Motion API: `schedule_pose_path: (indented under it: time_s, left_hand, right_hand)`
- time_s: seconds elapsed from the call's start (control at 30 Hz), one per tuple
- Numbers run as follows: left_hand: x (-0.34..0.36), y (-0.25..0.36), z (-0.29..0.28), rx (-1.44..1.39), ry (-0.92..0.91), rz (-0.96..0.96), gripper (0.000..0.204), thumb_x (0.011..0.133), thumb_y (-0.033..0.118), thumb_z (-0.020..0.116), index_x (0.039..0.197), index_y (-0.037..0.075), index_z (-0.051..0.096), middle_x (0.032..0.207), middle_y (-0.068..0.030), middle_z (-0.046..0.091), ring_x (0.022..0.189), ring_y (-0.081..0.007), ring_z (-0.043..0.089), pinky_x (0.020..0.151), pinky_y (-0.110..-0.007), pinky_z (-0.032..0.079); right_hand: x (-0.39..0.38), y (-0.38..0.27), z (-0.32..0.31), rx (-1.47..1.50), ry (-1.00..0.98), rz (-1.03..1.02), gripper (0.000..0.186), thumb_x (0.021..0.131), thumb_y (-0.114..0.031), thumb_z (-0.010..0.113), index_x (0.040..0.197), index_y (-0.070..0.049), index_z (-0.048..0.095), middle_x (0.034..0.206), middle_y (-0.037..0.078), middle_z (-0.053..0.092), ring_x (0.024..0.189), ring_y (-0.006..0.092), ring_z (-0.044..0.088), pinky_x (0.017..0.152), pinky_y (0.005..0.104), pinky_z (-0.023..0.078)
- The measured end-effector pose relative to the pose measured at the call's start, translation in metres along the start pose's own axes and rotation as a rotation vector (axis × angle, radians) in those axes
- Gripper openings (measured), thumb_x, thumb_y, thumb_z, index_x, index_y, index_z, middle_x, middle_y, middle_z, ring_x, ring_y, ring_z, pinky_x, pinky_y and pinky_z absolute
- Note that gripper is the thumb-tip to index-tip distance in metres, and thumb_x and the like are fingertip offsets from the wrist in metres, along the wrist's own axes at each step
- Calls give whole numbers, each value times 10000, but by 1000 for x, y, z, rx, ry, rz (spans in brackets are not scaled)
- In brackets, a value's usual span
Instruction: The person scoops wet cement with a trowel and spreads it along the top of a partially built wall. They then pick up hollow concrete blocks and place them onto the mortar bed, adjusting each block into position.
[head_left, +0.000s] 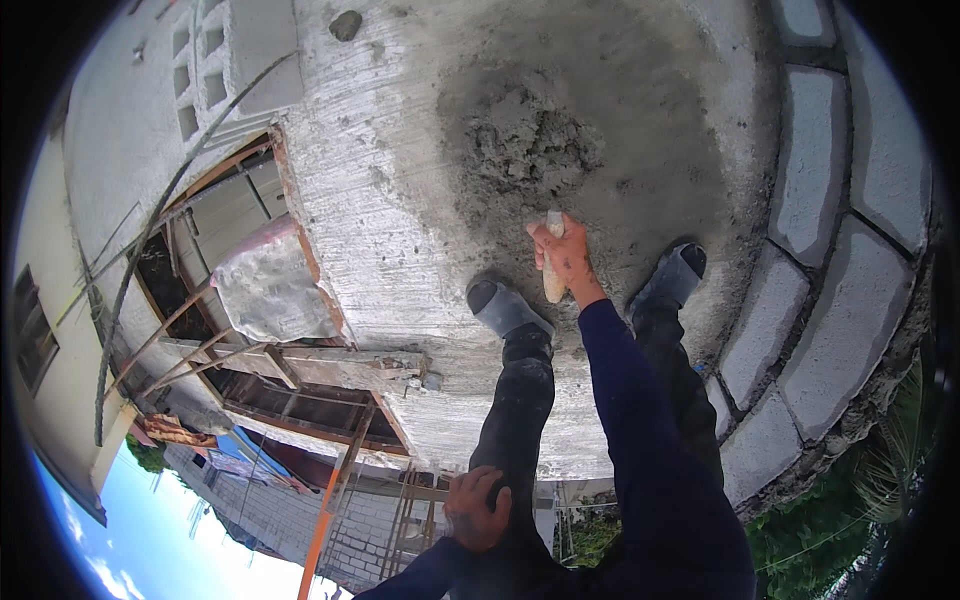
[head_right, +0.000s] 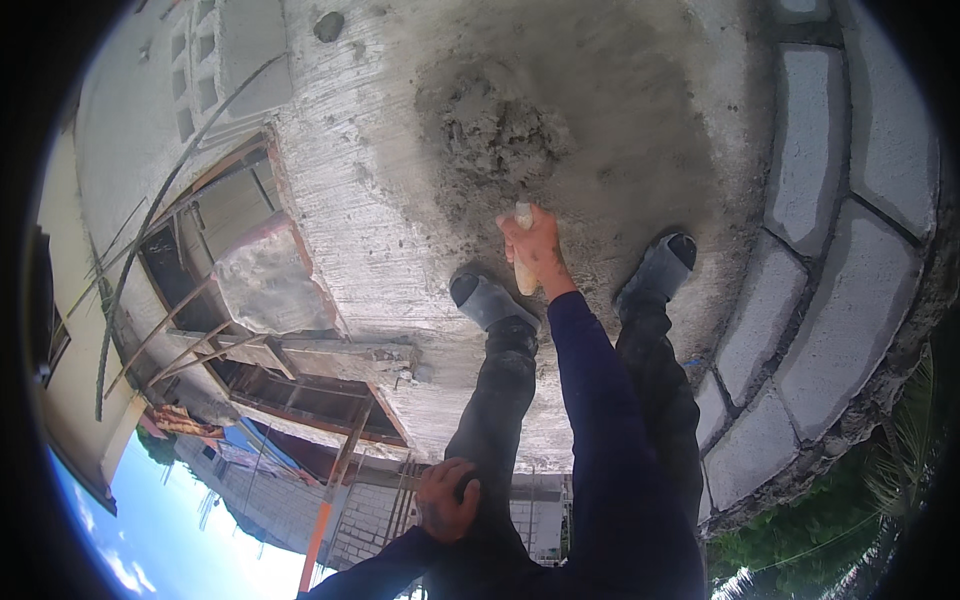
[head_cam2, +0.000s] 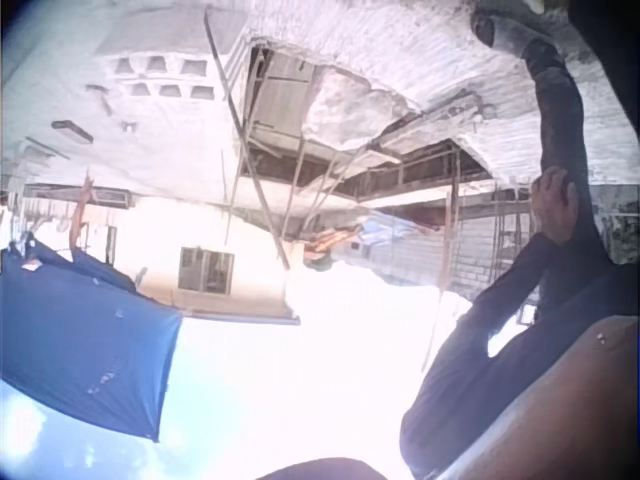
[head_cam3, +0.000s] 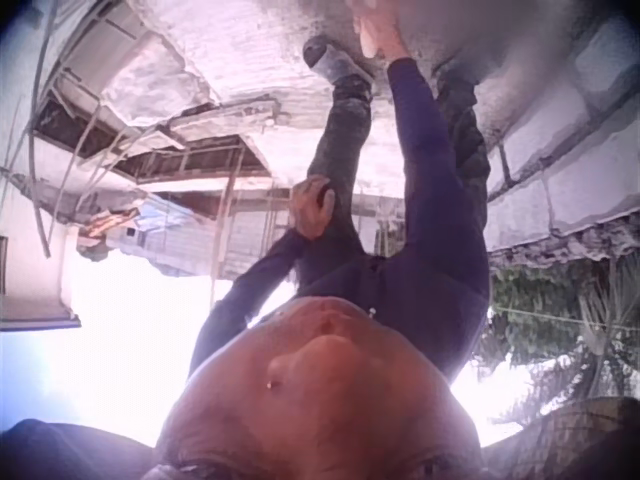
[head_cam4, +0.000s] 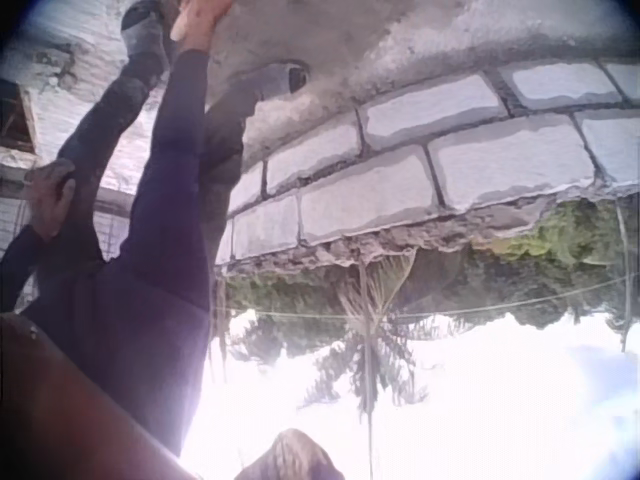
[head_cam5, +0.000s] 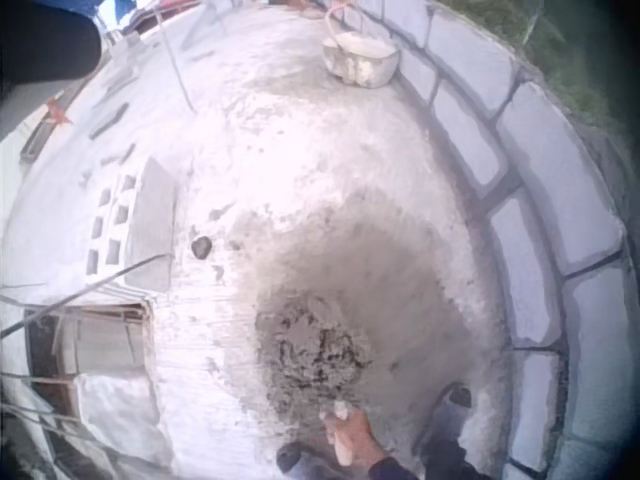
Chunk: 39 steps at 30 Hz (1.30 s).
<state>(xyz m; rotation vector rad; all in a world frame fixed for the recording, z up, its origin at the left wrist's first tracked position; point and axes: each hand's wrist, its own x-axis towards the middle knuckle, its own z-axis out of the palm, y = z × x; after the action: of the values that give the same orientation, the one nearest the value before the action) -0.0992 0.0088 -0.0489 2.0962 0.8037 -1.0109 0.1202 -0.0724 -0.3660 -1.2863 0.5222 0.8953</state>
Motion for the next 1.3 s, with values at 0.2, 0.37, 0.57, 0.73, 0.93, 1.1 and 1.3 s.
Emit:
schedule_pose_path:
  time_s: [0.2, 0.37, 0.57, 0.73, 0.93, 1.1, 1.3]
  left_hand:
    - [2, 2, -1, -22, 17, 10, 262, 759, 219, 607, 970, 64, 626, 1023, -109, 601, 935, -330, 540, 802, -416, 451]
    - [3, 8, -6, -31, 24, 4, 253, 758, 231, 608, 948, 66, 632, 1011, -102, 605, 914, -335, 545, 796, -421, 451]
    - [8, 10, -3, -21, 21, 22, 232, 749, 216, 611, 923, 64, 638, 982, -97, 613, 901, -328, 550, 784, -409, 453]
    - [9, 14, -1, -29, 87, 40, 221, 750, 209, 605, 911, 60, 639, 967, -93, 618, 885, -320, 556, 780, -403, 456]
    - [8, 33, 4, 117, 40, 34, 209, 765, 226, 579, 896, 75, 642, 964, -104, 622, 885, -327, 558, 762, -415, 459]
    - [2, 63, 10, 315, 45, 31, 260, 771, 274, 558, 928, 81, 635, 995, -118, 601, 914, -341, 551, 772, -424, 461]
    - [-21, 103, -5, 420, 41, -7, 358, 754, 331, 554, 1015, 93, 607, 1117, -144, 531, 971, -353, 530, 815, -447, 453]
  right_hand:
    - [26, 50, 1, -886, 442, -106, 362, 872, -179, 516, 1156, 21, 416, 1078, 209, 541, 937, 327, 568, 758, 385, 471]
    - [-67, 109, -41, -574, 577, 4, 452, 828, -76, 561, 1229, 40, 390, 1145, 218, 523, 987, 325, 567, 818, 409, 469]
    - [6, 56, -26, -32, 198, 229, 180, 797, -96, 578, 924, 4, 497, 602, 38, 486, 409, 133, 469, 384, 303, 428]
    - [85, -28, 16, 72, -89, 124, 168, 795, -88, 638, 802, -47, 475, 581, 17, 483, 431, 123, 478, 399, 308, 421]
    - [4, -153, 8, 15, -283, 23, 179, 797, -87, 622, 852, 8, 481, 565, 29, 497, 424, 126, 477, 419, 296, 416]
    - [-125, -245, -37, 0, -296, 39, 200, 800, -124, 618, 861, 22, 497, 566, 56, 506, 440, 145, 490, 419, 303, 422]
    - [-248, -380, -142, -27, -50, 127, 171, 780, -103, 620, 814, -2, 486, 617, 58, 505, 449, 157, 505, 378, 317, 415]
